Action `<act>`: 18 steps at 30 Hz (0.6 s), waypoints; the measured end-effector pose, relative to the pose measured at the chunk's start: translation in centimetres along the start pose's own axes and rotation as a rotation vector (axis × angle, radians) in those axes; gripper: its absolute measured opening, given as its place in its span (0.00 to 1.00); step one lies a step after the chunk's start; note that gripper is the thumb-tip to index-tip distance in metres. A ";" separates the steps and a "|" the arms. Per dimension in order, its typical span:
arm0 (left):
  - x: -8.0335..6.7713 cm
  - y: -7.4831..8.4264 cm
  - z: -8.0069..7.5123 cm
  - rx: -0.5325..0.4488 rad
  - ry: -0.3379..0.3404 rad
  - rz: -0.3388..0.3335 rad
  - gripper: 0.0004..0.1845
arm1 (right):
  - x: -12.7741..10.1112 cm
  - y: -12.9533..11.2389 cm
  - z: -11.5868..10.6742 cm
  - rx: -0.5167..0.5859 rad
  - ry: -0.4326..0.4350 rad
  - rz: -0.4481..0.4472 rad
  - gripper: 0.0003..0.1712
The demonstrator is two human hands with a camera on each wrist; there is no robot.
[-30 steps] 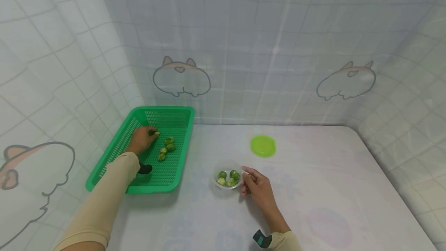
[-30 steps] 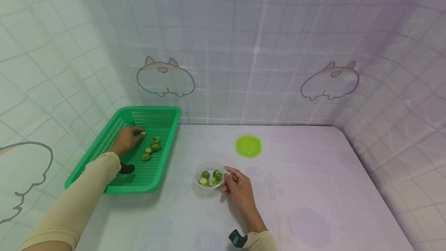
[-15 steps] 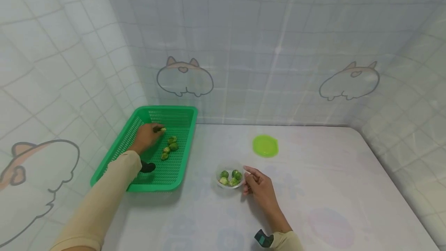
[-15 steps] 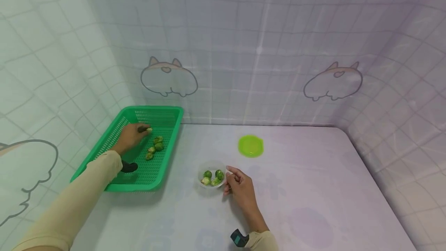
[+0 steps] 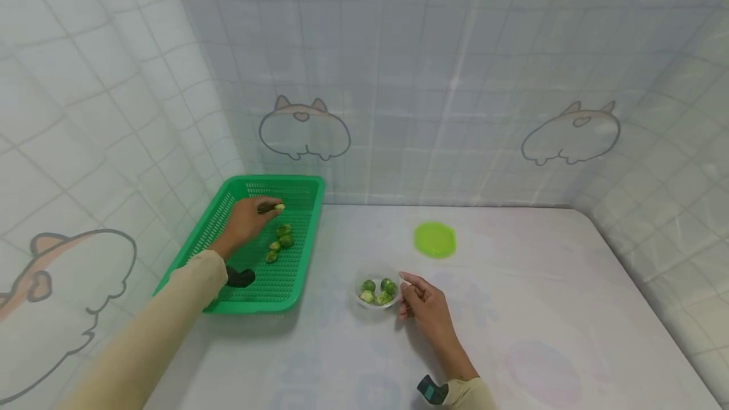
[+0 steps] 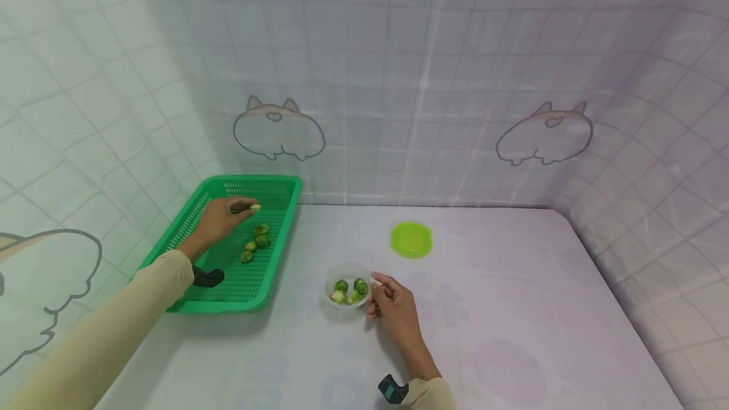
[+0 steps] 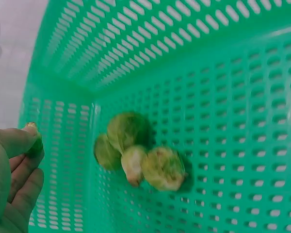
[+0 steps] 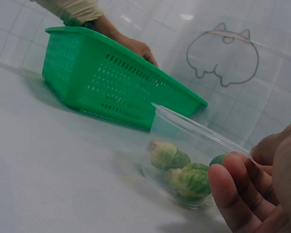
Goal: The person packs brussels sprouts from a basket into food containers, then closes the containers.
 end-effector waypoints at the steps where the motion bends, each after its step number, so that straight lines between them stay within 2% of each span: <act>1: -0.1 0.3 0.0 -0.013 0.002 0.005 0.18 | 0.0 0.0 0.0 0.003 0.003 0.007 0.21; 7: -0.9 2.6 -0.2 -0.104 -0.005 0.029 0.18 | -0.2 -0.3 0.0 -0.002 0.016 0.010 0.21; 14: -2.1 5.5 -0.2 -0.123 0.003 0.071 0.19 | -0.4 -0.4 0.0 -0.005 0.021 0.019 0.21; 18: -2.9 7.4 0.0 -0.179 -0.016 0.089 0.17 | -0.4 -0.3 0.0 -0.009 0.019 0.023 0.20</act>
Point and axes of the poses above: each hand's wrist, its own x-axis towards the middle knuckle, its own z-axis out of the palm, y = z × x, the point moved 6 cm from there along x, towards the middle knuckle, and after that the axes turned 14 degrees about y, right-handed, at the moved point
